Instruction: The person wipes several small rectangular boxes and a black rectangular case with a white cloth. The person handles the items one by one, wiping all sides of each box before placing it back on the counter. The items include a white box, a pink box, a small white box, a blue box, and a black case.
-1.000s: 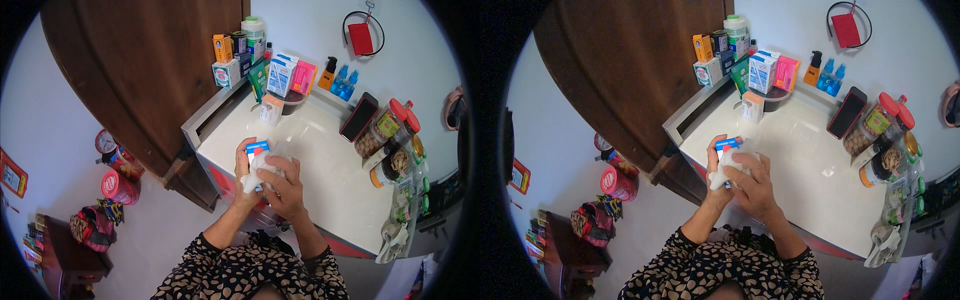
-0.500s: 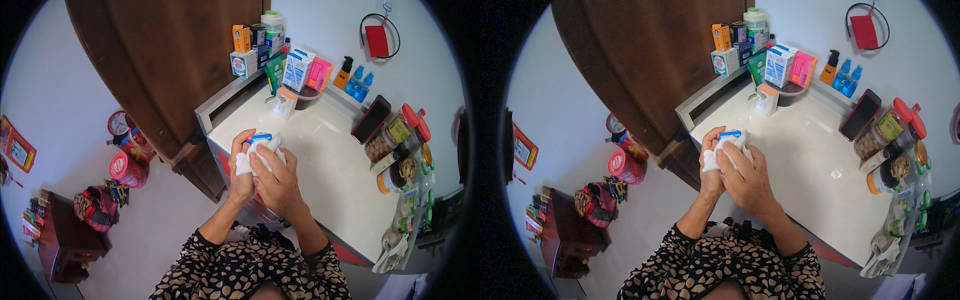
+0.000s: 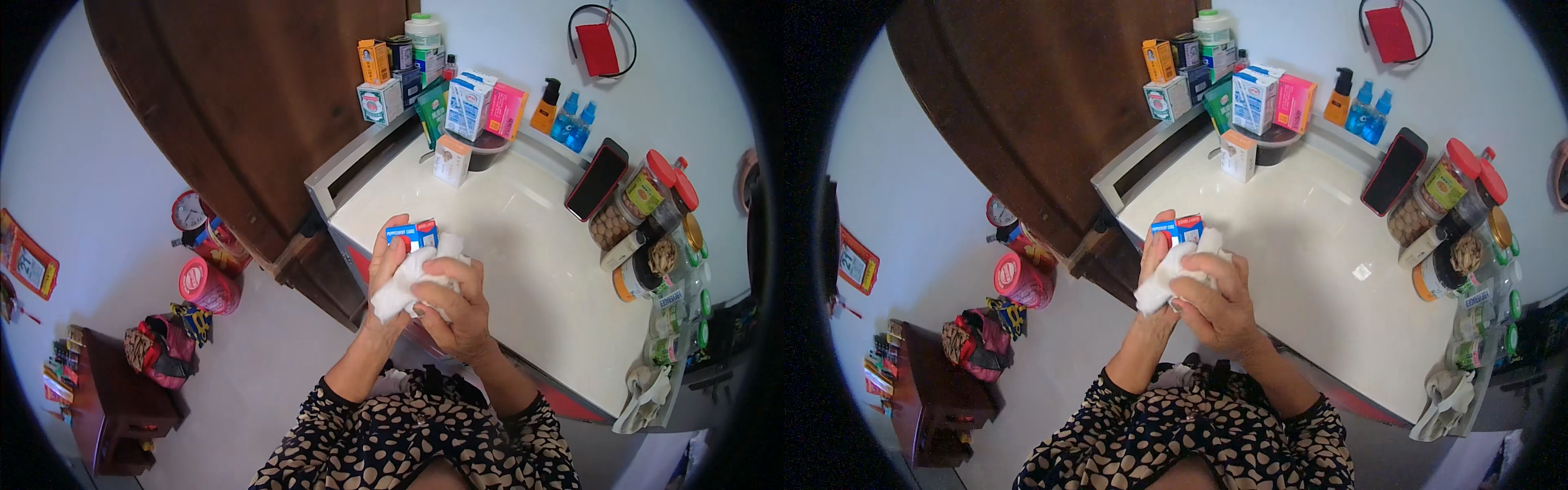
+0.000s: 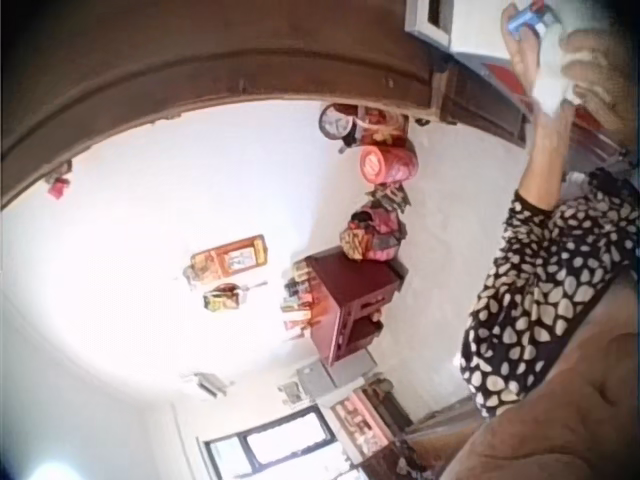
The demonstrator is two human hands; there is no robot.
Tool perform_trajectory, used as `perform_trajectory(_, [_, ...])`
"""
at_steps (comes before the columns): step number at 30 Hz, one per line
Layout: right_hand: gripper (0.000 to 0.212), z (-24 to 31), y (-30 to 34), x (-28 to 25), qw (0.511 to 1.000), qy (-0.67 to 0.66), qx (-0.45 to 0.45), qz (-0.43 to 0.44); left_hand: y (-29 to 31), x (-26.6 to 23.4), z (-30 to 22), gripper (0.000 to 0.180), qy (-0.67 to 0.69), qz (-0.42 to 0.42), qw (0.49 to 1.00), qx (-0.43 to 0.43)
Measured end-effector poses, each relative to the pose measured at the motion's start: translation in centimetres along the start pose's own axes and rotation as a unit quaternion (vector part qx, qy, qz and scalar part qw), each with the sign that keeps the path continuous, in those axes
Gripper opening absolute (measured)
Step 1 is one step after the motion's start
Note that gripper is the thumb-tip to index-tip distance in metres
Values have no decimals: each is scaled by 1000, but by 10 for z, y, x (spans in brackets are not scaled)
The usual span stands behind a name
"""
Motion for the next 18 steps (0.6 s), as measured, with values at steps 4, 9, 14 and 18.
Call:
perform_trajectory(4, [21, -24, -2, -1, 995, -38, 77, -56, 2, -2, 8, 43, -37, -1, 999, 0])
perform_trajectory(9, [43, -38, -23, 3, 992, -27, 115, -52, 5, -2, 3, 47, -53, -34, 998, -23])
perform_trajectory(14, [45, -23, -2, 14, 995, -13, 96, 29, -4, -19, -8, 41, -29, -32, 999, 13])
perform_trajectory(18, [40, -19, 20, 16, 993, -47, 111, -10, -6, -20, -15, 40, -51, -65, 996, 28])
Point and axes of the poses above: each hand's wrist, its own y-axis away from the middle knuckle, its own x-axis out of the palm, z = x × y, the point moved 5 cm from there along -y, towards the middle knuckle, and after that the axes turned 10 degrees about -y, right-handed, at the moved point
